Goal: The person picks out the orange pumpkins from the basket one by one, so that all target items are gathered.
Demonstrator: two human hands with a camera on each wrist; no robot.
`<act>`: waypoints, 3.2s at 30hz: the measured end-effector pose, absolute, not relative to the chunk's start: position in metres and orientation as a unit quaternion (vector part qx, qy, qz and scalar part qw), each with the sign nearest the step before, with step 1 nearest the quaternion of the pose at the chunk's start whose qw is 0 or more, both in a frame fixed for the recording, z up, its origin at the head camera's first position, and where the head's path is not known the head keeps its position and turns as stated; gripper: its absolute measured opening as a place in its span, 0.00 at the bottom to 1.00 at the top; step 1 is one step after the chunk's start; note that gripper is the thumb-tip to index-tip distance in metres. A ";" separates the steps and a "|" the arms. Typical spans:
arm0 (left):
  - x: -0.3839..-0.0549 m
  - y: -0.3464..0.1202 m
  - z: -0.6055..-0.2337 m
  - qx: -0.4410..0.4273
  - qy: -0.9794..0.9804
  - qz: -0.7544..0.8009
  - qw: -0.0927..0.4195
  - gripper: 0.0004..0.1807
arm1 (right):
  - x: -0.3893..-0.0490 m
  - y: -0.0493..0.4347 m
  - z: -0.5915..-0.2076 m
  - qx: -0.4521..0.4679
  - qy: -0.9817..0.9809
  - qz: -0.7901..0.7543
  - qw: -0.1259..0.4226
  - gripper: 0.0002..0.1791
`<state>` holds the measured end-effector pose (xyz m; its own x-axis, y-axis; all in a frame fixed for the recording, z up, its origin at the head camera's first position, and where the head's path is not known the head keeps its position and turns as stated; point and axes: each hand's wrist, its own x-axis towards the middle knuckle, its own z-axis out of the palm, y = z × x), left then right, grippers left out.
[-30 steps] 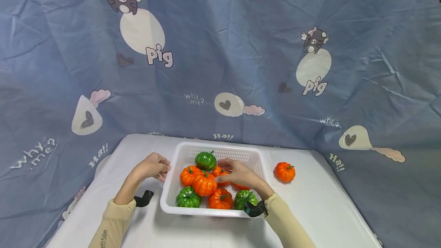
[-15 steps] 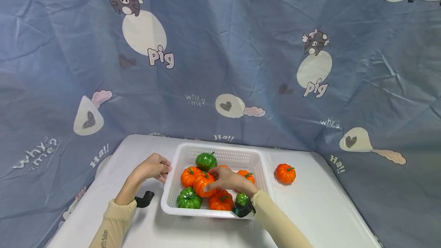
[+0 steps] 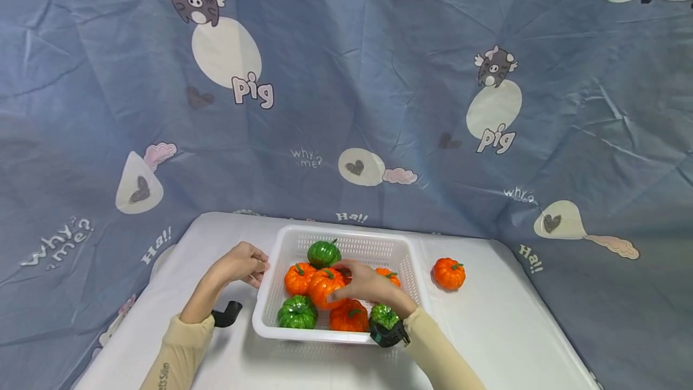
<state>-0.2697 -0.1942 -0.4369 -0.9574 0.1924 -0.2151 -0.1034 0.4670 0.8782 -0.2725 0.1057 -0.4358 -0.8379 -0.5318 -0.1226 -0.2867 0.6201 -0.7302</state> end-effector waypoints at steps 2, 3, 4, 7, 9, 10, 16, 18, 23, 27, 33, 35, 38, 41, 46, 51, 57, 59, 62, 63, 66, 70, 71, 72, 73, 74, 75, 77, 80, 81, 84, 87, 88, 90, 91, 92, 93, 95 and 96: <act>-0.270 -0.194 -0.437 0.024 0.844 0.516 0.144 0.18 | -0.270 0.111 -0.432 -0.229 0.879 -0.385 0.167 0.41; -0.270 -0.194 -0.437 0.022 0.843 0.517 0.145 0.18 | -0.268 0.114 -0.430 -0.231 0.876 -0.391 0.165 0.41; -0.270 -0.194 -0.437 0.021 0.843 0.517 0.146 0.18 | -0.267 0.117 -0.428 -0.230 0.872 -0.399 0.165 0.40; -0.269 -0.193 -0.436 0.016 0.844 0.515 0.148 0.18 | -0.262 0.126 -0.423 -0.235 0.860 -0.422 0.163 0.39; -0.269 -0.193 -0.436 0.015 0.845 0.513 0.149 0.18 | -0.259 0.132 -0.421 -0.237 0.856 -0.431 0.158 0.39; -0.269 -0.193 -0.436 0.014 0.846 0.512 0.149 0.18 | -0.258 0.136 -0.419 -0.236 0.854 -0.436 0.156 0.39; -0.269 -0.191 -0.437 0.014 0.846 0.512 0.148 0.17 | -0.251 0.167 -0.408 -0.220 0.844 -0.470 0.136 0.39; -0.269 -0.191 -0.436 0.015 0.847 0.511 0.148 0.18 | -0.251 0.179 -0.404 -0.211 0.842 -0.481 0.127 0.39; -0.270 -0.194 -0.435 0.018 0.850 0.506 0.146 0.19 | -0.250 0.210 -0.395 -0.181 0.836 -0.507 0.107 0.41; -0.271 -0.195 -0.436 0.019 0.849 0.506 0.149 0.19 | -0.250 0.239 -0.388 -0.156 0.837 -0.519 0.072 0.43; -0.272 -0.195 -0.438 0.020 0.847 0.509 0.154 0.19 | -0.253 0.298 -0.388 -0.077 0.865 -0.496 0.000 0.43; -0.272 -0.195 -0.438 0.019 0.847 0.508 0.153 0.19 | -0.256 0.317 -0.393 -0.042 0.876 -0.480 -0.013 0.44; -0.272 -0.195 -0.438 0.016 0.848 0.507 0.153 0.19 | -0.263 0.342 -0.405 0.015 0.882 -0.471 -0.013 0.47; -0.273 -0.195 -0.439 0.015 0.848 0.507 0.154 0.18 | -0.269 0.361 -0.420 0.066 0.881 -0.469 -0.012 0.51; -0.274 -0.194 -0.440 0.015 0.846 0.510 0.154 0.18 | -0.278 0.382 -0.447 0.126 0.875 -0.465 -0.050 0.49; -0.274 -0.193 -0.439 0.017 0.847 0.509 0.153 0.18 | -0.287 0.397 -0.477 0.168 0.880 -0.439 -0.072 0.48; -0.273 -0.193 -0.438 0.010 0.849 0.504 0.157 0.17 | -0.294 0.407 -0.508 0.185 0.890 -0.412 -0.061 0.48; -0.273 -0.193 -0.438 0.010 0.850 0.502 0.158 0.18 | -0.296 0.407 -0.514 0.183 0.893 -0.408 -0.057 0.48; -0.273 -0.194 -0.438 0.014 0.850 0.503 0.157 0.18 | -0.298 0.404 -0.518 0.183 0.892 -0.409 -0.052 0.49; -0.273 -0.194 -0.438 0.013 0.849 0.504 0.156 0.18 | -0.299 0.404 -0.519 0.182 0.893 -0.407 -0.053 0.49; -0.272 -0.194 -0.438 0.015 0.849 0.504 0.156 0.18 | -0.299 0.402 -0.519 0.184 0.890 -0.415 -0.046 0.51; -0.272 -0.195 -0.439 0.016 0.848 0.506 0.158 0.18 | -0.296 0.402 -0.515 0.182 0.885 -0.428 -0.032 0.54; -0.271 -0.195 -0.439 0.015 0.847 0.507 0.158 0.18 | -0.295 0.401 -0.513 0.179 0.885 -0.429 -0.034 0.54; -0.271 -0.195 -0.439 0.016 0.847 0.507 0.158 0.18 | -0.294 0.401 -0.509 0.175 0.886 -0.428 -0.037 0.55; -0.271 -0.195 -0.439 0.016 0.847 0.508 0.158 0.18 | -0.294 0.400 -0.505 0.170 0.887 -0.427 -0.043 0.55; -0.271 -0.194 -0.439 0.016 0.847 0.508 0.157 0.18 | -0.293 0.398 -0.501 0.164 0.889 -0.425 -0.051 0.55; -0.271 -0.194 -0.439 0.015 0.847 0.508 0.157 0.18 | -0.293 0.396 -0.495 0.156 0.891 -0.422 -0.060 0.55; -0.271 -0.194 -0.438 0.018 0.848 0.507 0.156 0.18 | -0.292 0.391 -0.483 0.133 0.895 -0.418 -0.077 0.53; -0.272 -0.194 -0.436 0.020 0.847 0.508 0.155 0.18 | -0.291 0.378 -0.464 0.086 0.896 -0.426 -0.091 0.52; -0.273 -0.194 -0.436 0.021 0.847 0.508 0.155 0.18 | -0.291 0.372 -0.457 0.067 0.894 -0.434 -0.094 0.51; -0.273 -0.194 -0.435 0.020 0.846 0.510 0.155 0.18 | -0.287 0.349 -0.438 0.005 0.884 -0.457 -0.096 0.49; -0.274 -0.194 -0.435 0.017 0.845 0.511 0.158 0.18 | -0.282 0.324 -0.423 -0.062 0.868 -0.486 -0.085 0.46; -0.274 -0.194 -0.435 0.016 0.845 0.511 0.158 0.18 | -0.280 0.315 -0.420 -0.084 0.865 -0.489 -0.079 0.46; -0.274 -0.194 -0.436 0.017 0.844 0.512 0.159 0.18 | -0.277 0.299 -0.415 -0.121 0.860 -0.491 -0.065 0.45; -0.274 -0.194 -0.436 0.016 0.844 0.512 0.159 0.18 | -0.276 0.291 -0.413 -0.137 0.857 -0.494 -0.056 0.45; -0.274 -0.194 -0.436 0.016 0.844 0.512 0.159 0.18 | -0.274 0.283 -0.412 -0.153 0.853 -0.496 -0.048 0.44; -0.274 -0.194 -0.437 0.016 0.844 0.512 0.159 0.17 | -0.273 0.275 -0.411 -0.165 0.854 -0.492 -0.040 0.44; -0.274 -0.195 -0.437 0.018 0.844 0.512 0.159 0.18 | -0.270 0.260 -0.409 -0.186 0.851 -0.490 -0.023 0.43; -0.274 -0.195 -0.436 0.017 0.844 0.512 0.159 0.18 | -0.269 0.252 -0.409 -0.197 0.849 -0.491 -0.012 0.42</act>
<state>-0.2743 -0.1946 -0.4364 -0.9490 0.1918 -0.2501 -0.1331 0.4755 0.8696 -0.2690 0.2522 -0.4095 -0.9220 -0.3223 0.2146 -0.3467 0.4405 -0.8281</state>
